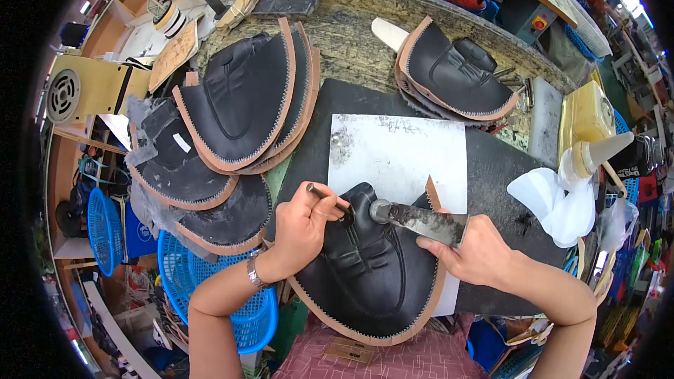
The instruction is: The person uses a hammer and a metal punch to create holes in the top of a black leather-like bag component. They then retrieve a zipper from a blue basket and attach it to the bag, aligning the zipper tape with the edges and securing it with small black clips.
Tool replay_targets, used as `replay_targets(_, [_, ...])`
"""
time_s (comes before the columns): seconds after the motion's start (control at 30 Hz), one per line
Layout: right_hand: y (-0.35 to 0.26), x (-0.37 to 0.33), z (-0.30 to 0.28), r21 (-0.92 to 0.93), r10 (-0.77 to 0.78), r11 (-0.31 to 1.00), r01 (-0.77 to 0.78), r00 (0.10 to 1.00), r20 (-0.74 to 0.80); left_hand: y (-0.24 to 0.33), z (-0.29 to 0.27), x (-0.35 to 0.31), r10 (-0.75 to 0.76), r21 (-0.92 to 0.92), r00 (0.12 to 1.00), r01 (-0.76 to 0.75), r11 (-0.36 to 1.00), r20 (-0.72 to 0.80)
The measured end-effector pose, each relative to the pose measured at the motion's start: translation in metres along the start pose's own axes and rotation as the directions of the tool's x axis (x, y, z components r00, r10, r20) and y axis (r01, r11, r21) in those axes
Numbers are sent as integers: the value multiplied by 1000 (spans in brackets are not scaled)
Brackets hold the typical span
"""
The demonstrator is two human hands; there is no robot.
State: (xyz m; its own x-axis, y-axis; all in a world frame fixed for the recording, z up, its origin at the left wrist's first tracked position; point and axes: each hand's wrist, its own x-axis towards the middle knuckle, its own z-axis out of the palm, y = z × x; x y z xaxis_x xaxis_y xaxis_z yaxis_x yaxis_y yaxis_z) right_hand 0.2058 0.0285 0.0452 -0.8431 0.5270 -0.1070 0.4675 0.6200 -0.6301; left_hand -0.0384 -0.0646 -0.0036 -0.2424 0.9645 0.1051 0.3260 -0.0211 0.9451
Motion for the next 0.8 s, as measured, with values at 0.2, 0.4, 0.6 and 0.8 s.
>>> replay_targets(0.2, [-1,1,0,32,34,999,-34,999,19,4,-1,1,-44,-66,998,41,997,-37])
replay_targets(0.4, [-9,0,-5,-3,92,996,-92,996,-2,0,-1,1,66,-3,998,-66,998,18])
replay_targets(0.6, [-34,-8,-51,320,-213,916,243,969,-124,-9,-5,-15,457,416,889,-430,801,40])
replay_targets(0.8, [-4,1,-12,-131,-96,987,94,995,-5,-1,-4,-1,201,127,979,-197,972,-24])
